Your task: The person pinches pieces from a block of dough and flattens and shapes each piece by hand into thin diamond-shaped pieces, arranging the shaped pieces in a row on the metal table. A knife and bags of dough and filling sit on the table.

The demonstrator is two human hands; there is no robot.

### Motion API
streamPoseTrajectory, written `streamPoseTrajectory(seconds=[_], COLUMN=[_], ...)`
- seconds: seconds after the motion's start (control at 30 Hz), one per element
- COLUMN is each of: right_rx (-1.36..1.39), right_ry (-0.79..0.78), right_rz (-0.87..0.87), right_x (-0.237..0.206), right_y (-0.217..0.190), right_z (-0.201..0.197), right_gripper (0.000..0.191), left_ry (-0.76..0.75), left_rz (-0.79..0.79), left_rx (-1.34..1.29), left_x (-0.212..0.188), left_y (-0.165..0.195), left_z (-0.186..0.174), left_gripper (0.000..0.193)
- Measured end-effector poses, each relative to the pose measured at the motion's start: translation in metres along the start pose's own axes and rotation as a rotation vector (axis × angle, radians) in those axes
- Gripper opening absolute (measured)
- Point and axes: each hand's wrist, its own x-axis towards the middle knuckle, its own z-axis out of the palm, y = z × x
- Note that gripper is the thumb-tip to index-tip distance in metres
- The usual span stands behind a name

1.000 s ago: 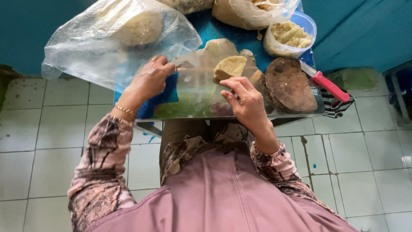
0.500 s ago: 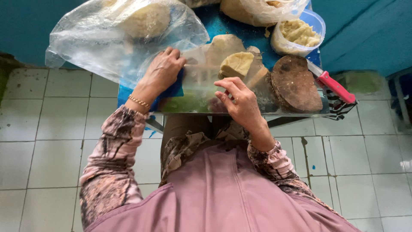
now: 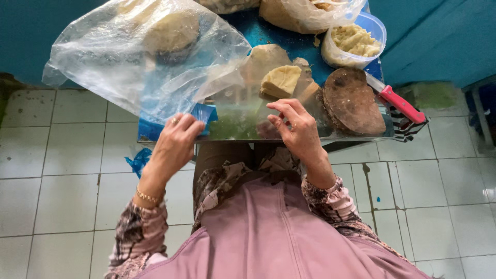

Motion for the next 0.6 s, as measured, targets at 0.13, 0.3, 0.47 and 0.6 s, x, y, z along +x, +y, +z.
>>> streamPoseTrajectory(seconds=[0.13, 0.3, 0.47, 0.6], right_rx=[0.013, -0.05, -0.088, -0.097], right_ry=[-0.004, -0.068, -0.187, -0.192], right_rz=[0.003, -0.14, -0.3, -0.283], right_x=[-0.003, 0.003, 0.005, 0.001], right_y=[0.004, -0.004, -0.016, -0.014], right_z=[0.001, 0.034, 0.075, 0.071], right_gripper=[0.025, 0.035, 0.052, 0.051], left_ry=[0.017, 0.047, 0.023, 0.102], left_rz=[-0.055, -0.079, -0.159, -0.326], left_rx=[-0.088, -0.23, -0.29, -0.638], left_x=[-0.015, -0.029, -0.047, -0.085], left_y=[0.02, 0.039, 0.05, 0.06], left_z=[-0.007, -0.015, -0.028, -0.064], left_gripper=[0.029, 0.022, 0.018, 0.009])
